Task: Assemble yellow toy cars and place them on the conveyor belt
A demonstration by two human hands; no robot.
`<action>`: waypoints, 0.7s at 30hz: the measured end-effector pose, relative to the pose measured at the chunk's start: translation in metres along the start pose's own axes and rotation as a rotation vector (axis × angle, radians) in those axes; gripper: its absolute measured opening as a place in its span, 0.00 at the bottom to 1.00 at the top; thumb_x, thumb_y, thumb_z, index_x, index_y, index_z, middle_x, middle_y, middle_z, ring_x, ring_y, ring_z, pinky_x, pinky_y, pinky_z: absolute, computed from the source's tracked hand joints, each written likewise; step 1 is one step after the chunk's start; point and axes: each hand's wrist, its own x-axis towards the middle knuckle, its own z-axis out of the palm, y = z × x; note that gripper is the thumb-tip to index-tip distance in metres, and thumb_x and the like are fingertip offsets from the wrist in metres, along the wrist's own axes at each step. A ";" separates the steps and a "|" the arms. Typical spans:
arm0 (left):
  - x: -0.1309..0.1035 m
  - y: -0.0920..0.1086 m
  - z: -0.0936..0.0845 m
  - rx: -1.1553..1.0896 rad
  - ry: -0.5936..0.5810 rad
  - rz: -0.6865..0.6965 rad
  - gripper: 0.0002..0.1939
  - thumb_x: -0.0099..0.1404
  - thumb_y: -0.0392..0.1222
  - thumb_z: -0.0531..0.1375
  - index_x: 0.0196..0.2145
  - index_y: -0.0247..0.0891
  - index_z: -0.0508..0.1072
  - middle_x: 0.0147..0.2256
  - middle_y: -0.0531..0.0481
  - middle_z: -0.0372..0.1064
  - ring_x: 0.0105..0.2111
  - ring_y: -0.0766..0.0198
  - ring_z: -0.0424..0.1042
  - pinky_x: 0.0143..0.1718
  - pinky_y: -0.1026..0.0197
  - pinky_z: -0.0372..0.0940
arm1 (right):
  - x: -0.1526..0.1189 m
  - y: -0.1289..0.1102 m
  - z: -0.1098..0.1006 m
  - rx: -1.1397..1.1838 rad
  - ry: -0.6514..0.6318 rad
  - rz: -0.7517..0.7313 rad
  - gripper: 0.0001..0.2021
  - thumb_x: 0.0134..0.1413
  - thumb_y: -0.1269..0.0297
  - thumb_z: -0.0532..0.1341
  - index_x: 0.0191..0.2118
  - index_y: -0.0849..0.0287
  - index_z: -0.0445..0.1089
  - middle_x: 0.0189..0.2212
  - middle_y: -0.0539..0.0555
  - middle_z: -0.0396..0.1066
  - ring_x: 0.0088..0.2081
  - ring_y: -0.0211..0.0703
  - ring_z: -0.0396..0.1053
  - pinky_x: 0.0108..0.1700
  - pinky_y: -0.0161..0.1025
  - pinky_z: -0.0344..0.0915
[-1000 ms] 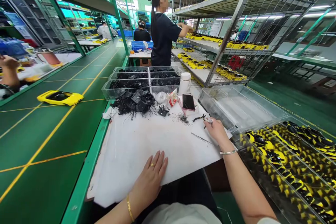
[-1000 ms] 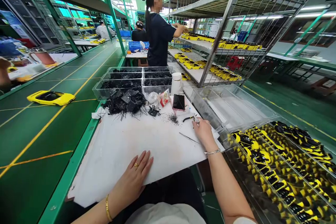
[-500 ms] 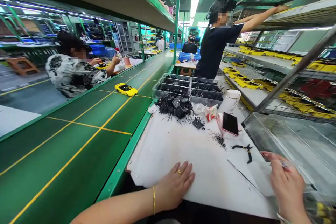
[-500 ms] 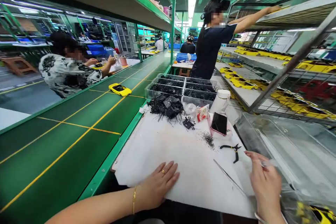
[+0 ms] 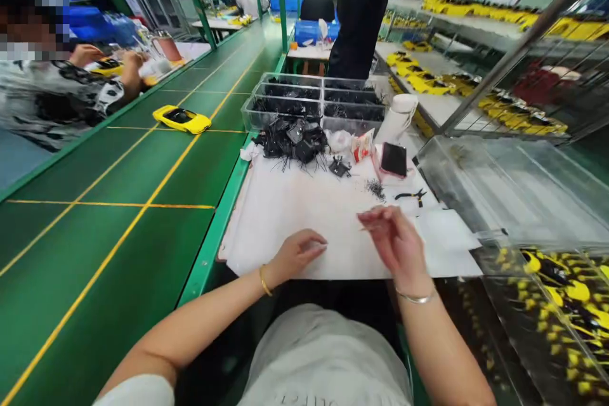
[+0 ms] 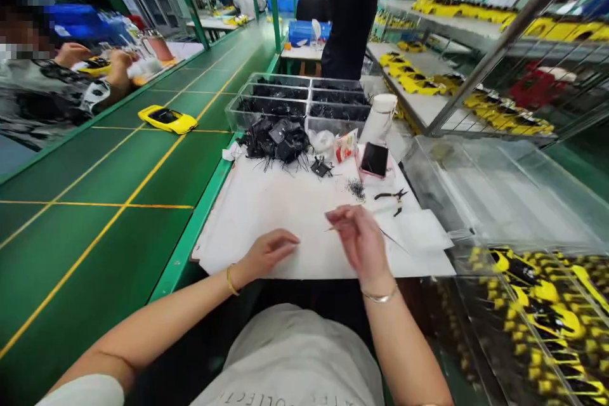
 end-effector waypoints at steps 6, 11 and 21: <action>0.003 0.007 -0.002 -0.161 0.029 -0.061 0.19 0.61 0.55 0.62 0.39 0.36 0.75 0.39 0.46 0.74 0.41 0.62 0.70 0.47 0.59 0.63 | -0.023 0.057 0.050 0.396 -0.057 0.381 0.16 0.46 0.51 0.70 0.25 0.57 0.69 0.28 0.48 0.70 0.37 0.40 0.71 0.51 0.42 0.67; -0.002 0.006 0.006 -0.053 0.005 -0.083 0.17 0.62 0.52 0.59 0.27 0.35 0.71 0.26 0.52 0.65 0.29 0.69 0.61 0.34 0.63 0.56 | -0.029 0.059 0.049 0.406 -0.100 0.414 0.17 0.50 0.52 0.68 0.24 0.58 0.66 0.21 0.46 0.58 0.23 0.32 0.58 0.42 0.40 0.70; 0.010 0.048 -0.047 -0.130 0.177 -0.194 0.17 0.54 0.53 0.68 0.25 0.34 0.74 0.28 0.50 0.71 0.31 0.67 0.67 0.35 0.64 0.59 | -0.002 0.042 -0.040 0.152 -0.066 0.249 0.14 0.50 0.50 0.65 0.29 0.55 0.66 0.23 0.50 0.55 0.28 0.39 0.59 0.40 0.42 0.69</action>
